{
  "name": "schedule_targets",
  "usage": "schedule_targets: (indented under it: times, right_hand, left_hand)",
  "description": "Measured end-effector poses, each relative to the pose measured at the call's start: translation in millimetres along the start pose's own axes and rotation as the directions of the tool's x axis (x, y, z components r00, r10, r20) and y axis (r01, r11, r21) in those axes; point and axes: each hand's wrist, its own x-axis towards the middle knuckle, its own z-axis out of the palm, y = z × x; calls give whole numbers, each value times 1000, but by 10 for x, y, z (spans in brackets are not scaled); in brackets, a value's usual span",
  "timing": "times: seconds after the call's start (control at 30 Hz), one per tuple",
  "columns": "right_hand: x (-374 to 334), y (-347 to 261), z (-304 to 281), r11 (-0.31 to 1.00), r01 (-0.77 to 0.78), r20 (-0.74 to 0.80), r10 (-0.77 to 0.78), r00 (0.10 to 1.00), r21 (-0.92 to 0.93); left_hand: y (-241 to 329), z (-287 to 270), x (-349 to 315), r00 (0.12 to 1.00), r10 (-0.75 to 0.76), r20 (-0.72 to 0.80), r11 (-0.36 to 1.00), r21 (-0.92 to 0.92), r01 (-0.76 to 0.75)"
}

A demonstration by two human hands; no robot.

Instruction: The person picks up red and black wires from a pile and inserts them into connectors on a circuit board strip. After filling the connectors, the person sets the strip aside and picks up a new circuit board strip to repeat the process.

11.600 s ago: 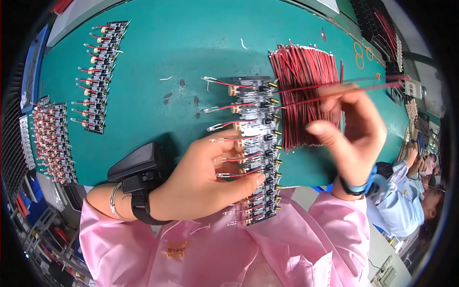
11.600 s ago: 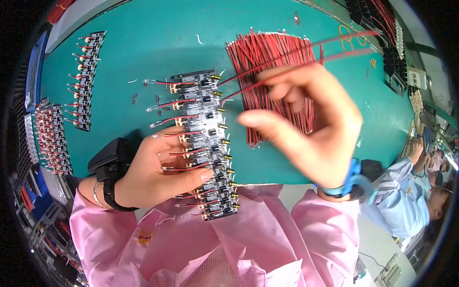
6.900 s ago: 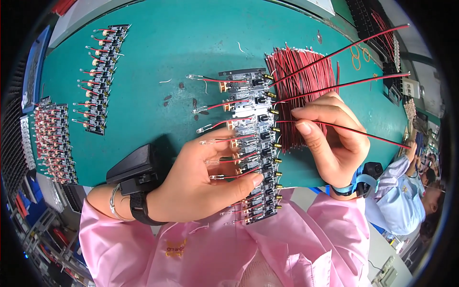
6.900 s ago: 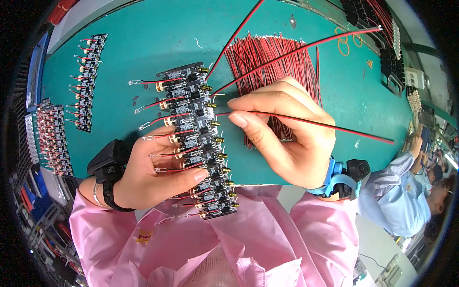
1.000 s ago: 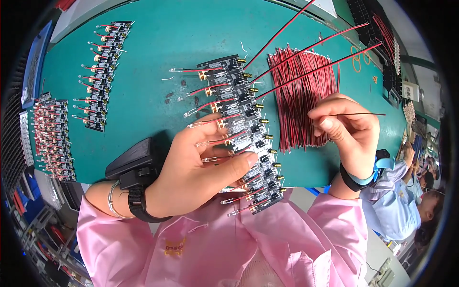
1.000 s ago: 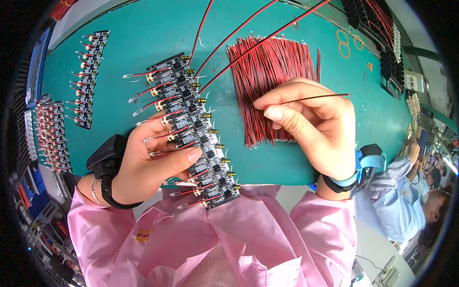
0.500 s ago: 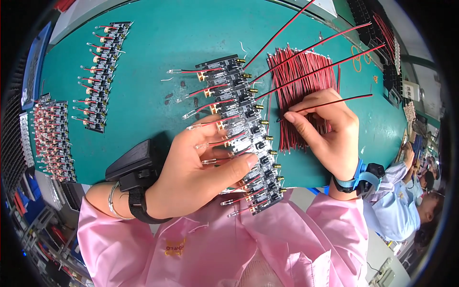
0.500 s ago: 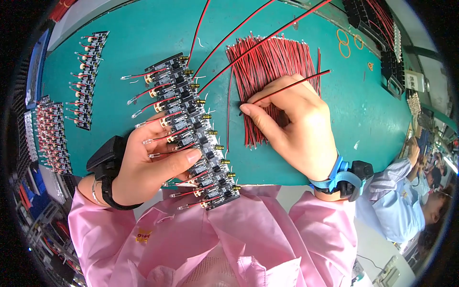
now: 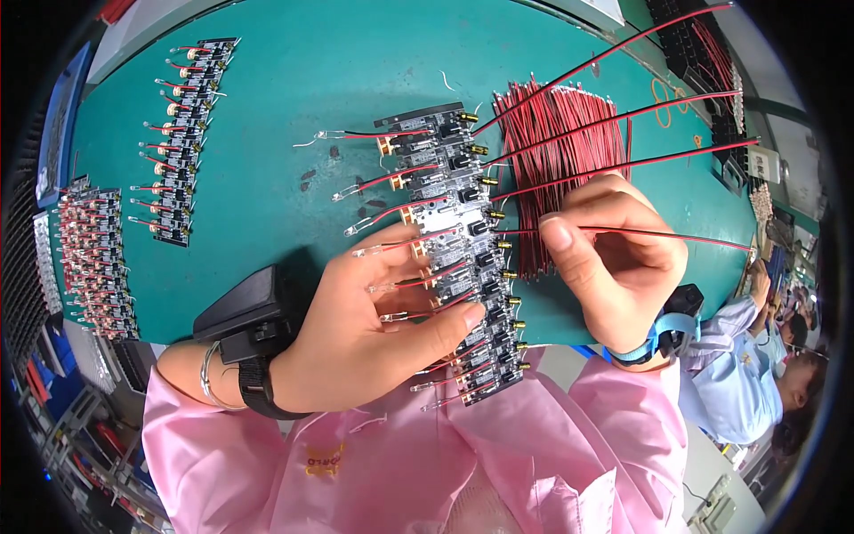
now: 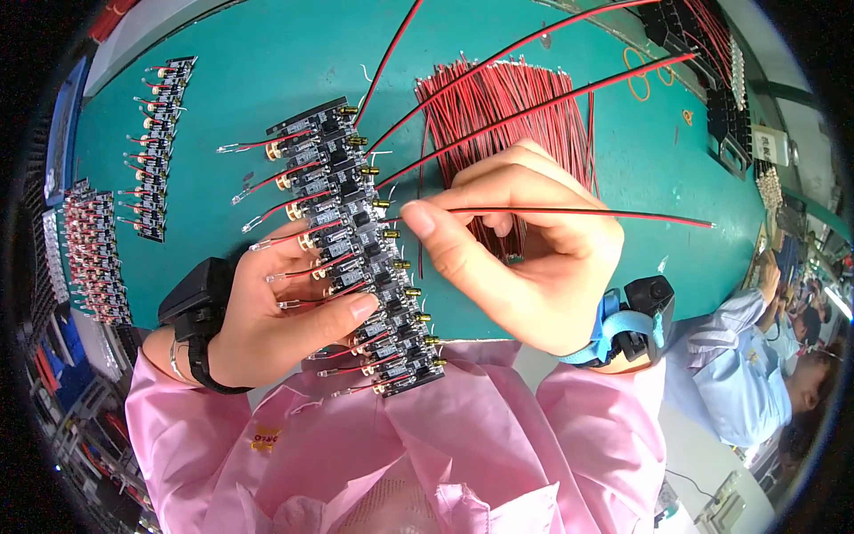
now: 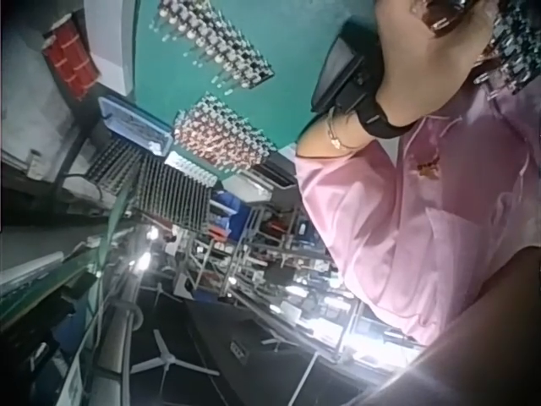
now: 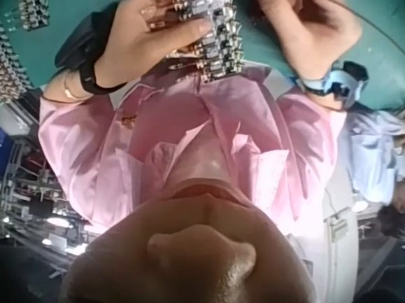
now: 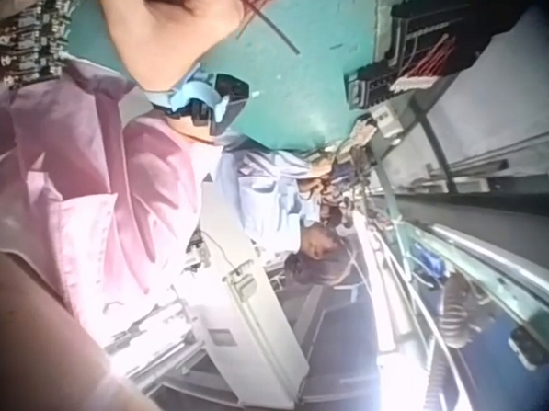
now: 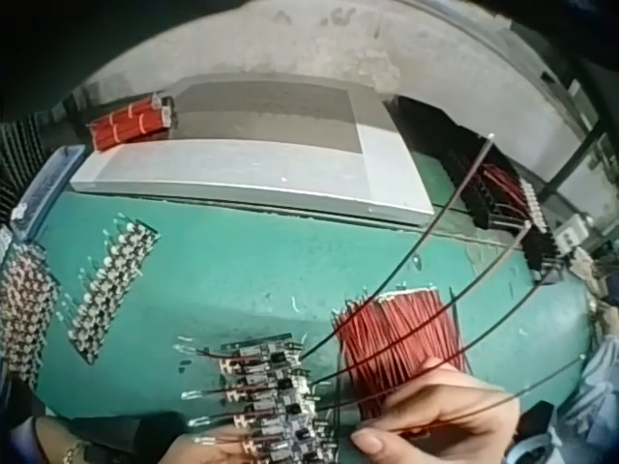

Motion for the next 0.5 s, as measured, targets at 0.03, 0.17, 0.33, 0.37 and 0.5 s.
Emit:
schedule_targets:
  times: [0.03, 0.17, 0.33, 0.37, 0.5]
  right_hand:
    - [0, 0, 3, 1000, 0, 1, 0, 1000, 0]
    - [26, 15, 11, 991, 78, -17, -81, 997, -105]
    - [50, -6, 22, 962, 185, 82, -172, 982, -201]
    - [41, -20, 35, 969, 151, 73, -139, 988, -197]
    - [30, -13, 23, 986, 82, 18, -80, 997, -145]
  left_hand:
    - [2, 4, 0, 1000, 7, 4, 1000, 17, -7]
    - [7, 2, 4, 1000, 13, 14, 999, 51, -13]
    - [-29, 8, 8, 1000, 18, 22, 999, 26, -19]
    - [-34, 9, 8, 999, 33, 23, 999, 15, -33]
    - [-11, 7, -2, 1000, -1, 19, 999, 34, 0]
